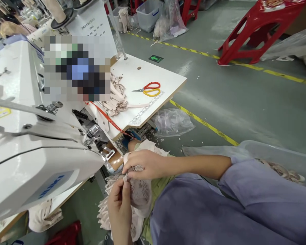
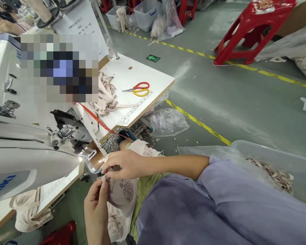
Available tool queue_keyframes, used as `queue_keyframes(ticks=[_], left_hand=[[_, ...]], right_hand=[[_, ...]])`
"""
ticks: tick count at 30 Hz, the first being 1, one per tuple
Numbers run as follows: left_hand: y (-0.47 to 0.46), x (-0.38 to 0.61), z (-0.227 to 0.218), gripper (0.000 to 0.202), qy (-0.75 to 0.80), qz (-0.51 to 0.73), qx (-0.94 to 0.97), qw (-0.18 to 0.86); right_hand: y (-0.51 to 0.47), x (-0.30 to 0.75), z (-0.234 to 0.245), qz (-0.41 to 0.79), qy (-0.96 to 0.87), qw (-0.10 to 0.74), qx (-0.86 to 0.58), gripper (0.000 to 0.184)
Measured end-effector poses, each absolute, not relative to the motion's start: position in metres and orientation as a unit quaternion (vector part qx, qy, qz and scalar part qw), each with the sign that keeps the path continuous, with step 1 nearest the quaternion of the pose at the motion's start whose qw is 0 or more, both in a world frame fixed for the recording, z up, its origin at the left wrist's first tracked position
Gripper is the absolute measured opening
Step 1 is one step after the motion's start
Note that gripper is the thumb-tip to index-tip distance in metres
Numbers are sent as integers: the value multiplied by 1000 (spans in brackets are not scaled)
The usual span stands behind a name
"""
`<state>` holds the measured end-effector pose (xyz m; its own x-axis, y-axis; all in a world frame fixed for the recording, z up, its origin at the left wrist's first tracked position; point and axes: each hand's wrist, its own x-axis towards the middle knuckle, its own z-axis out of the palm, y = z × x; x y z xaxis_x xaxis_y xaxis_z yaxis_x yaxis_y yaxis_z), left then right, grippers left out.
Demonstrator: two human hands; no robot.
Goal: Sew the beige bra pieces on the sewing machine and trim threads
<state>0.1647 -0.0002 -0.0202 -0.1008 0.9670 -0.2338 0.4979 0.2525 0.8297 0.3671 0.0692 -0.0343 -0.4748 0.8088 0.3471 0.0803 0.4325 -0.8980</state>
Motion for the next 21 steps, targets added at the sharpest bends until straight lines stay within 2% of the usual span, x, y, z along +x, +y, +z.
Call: queue_keyframes(ticks=[5,12,18,21], left_hand=[[-1,167,-19,32,668,284,574,379],[0,176,-16,24,610,261,691,286],[0,179,-13,24,619,262,687,277],[0,179,-11,26,621,258,681,289]], right_hand=[[69,371,-32,466,-727,396,-311,11],[66,371,-32,474,-719,388,-328,10],[61,368,-40,445,-730,401,-327,9],[61,370,-41,483,-714,394,-319,10]])
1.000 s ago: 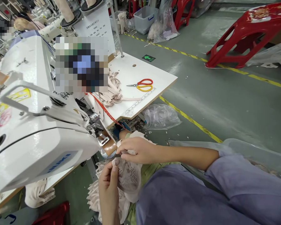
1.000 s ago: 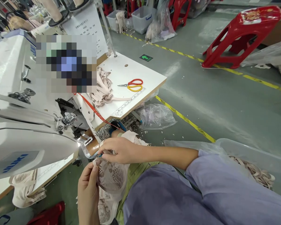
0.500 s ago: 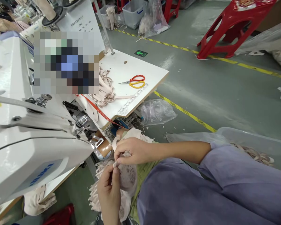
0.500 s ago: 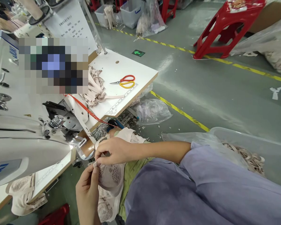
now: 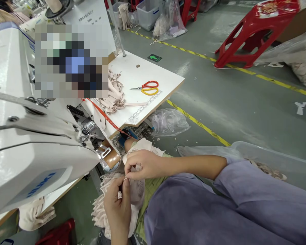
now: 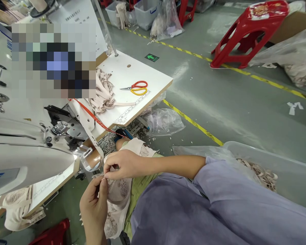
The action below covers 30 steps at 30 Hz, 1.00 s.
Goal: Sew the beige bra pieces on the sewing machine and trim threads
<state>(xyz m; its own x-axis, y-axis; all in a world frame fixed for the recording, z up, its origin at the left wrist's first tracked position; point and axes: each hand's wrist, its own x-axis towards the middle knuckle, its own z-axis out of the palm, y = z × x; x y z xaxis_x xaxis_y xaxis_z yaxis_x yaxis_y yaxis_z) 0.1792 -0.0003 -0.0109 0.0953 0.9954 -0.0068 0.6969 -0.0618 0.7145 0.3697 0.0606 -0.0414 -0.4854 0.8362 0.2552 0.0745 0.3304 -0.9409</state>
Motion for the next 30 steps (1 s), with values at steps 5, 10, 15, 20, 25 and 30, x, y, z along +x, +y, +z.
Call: queue_keyframes(ticks=[5,10,15,20,25,30], left_hand=[[-1,177,-12,27,633,266,670,283],[-3,174,-17,25,640,270,661,283],[-5,172,-20,23,654,271,643,291],[-5,171,-22,21,644,301,618,335],[-2,172,-28,25,657,397,512,386],[6,168,-32,28,655,407,413,485]], right_hand=[[62,372,-40,516,-703,388,-298,19],[58,368,-45,468,-727,397,-310,19],[57,367,-44,459,-724,407,-317,17],[58,369,-42,533,-686,400,-291,18],[57,370,-44,529,-674,412,-310,23],[61,375,-48,528,-671,395,-340,29]])
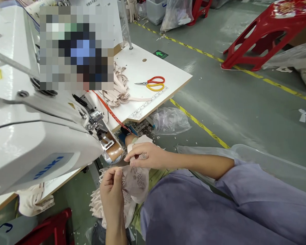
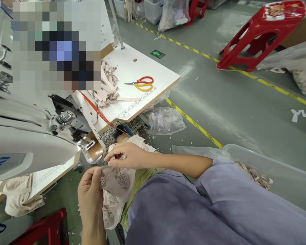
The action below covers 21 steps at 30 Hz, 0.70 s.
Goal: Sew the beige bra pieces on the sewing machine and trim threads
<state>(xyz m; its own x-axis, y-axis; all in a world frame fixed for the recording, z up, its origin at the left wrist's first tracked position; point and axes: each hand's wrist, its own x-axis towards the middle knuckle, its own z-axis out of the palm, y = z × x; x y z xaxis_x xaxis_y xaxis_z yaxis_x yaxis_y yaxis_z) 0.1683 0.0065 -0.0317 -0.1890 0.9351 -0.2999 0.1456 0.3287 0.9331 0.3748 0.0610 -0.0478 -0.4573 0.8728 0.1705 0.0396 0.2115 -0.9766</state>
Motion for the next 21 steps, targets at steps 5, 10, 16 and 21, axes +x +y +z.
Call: queue_keyframes(ticks=[5,10,16,21], left_hand=[[8,167,-28,36,640,407,382,527],[8,171,-22,36,620,412,376,552],[9,169,-18,35,623,384,395,556],[9,168,-18,33,631,345,429,547]], right_hand=[[61,372,-47,493,-709,379,-332,36],[60,368,-42,495,-707,379,-334,34],[61,369,-39,499,-708,371,-335,33],[62,368,-36,503,-707,373,-328,30]])
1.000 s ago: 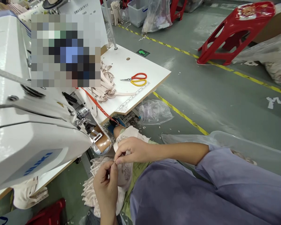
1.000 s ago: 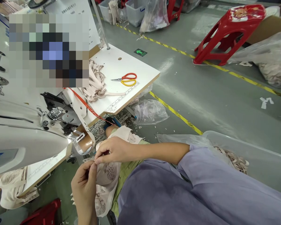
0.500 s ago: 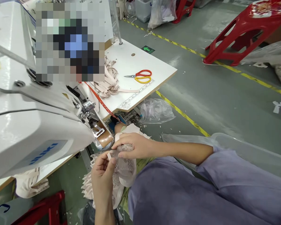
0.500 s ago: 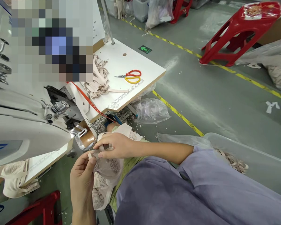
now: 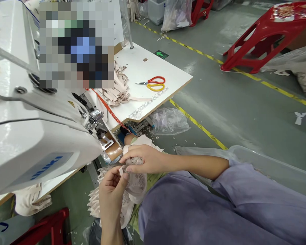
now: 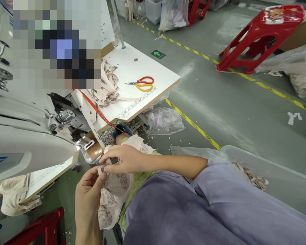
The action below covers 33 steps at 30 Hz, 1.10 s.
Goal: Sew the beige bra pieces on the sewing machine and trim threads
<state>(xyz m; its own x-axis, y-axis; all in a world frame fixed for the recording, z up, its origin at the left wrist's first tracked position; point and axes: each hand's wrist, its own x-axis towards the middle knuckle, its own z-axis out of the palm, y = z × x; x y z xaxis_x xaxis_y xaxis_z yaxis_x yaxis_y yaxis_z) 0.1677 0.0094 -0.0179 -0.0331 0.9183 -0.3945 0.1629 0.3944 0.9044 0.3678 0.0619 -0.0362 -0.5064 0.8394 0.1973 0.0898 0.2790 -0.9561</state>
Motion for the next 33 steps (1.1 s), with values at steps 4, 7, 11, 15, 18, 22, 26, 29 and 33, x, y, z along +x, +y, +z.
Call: queue_keyframes(ticks=[4,7,11,15,18,22,26,29,33], left_hand=[[8,172,-15,29,631,313,465,537],[7,172,-13,30,634,286,485,529],[6,166,-15,31,626,230,551,502],[5,167,-24,33,593,215,642,436],[4,176,-29,26,621,273,664,314],[9,177,-32,33,606,328,712,134],[18,167,-30,33,604,319,716,144],[22,164,-21,34,648,311,651,244],[24,168,-7,35,681,303,577,335]], right_hand=[[64,366,-35,495,-719,379,-309,22],[66,366,-37,467,-742,373,-304,15],[67,370,-39,428,-773,362,-297,17],[74,377,-32,464,-737,383,-308,19],[88,381,-27,520,-673,406,-335,21],[110,383,-26,602,-578,422,-355,27],[124,384,-36,654,-534,423,-330,30],[127,381,-43,653,-528,424,-339,42],[132,374,-44,647,-523,426,-356,40]])
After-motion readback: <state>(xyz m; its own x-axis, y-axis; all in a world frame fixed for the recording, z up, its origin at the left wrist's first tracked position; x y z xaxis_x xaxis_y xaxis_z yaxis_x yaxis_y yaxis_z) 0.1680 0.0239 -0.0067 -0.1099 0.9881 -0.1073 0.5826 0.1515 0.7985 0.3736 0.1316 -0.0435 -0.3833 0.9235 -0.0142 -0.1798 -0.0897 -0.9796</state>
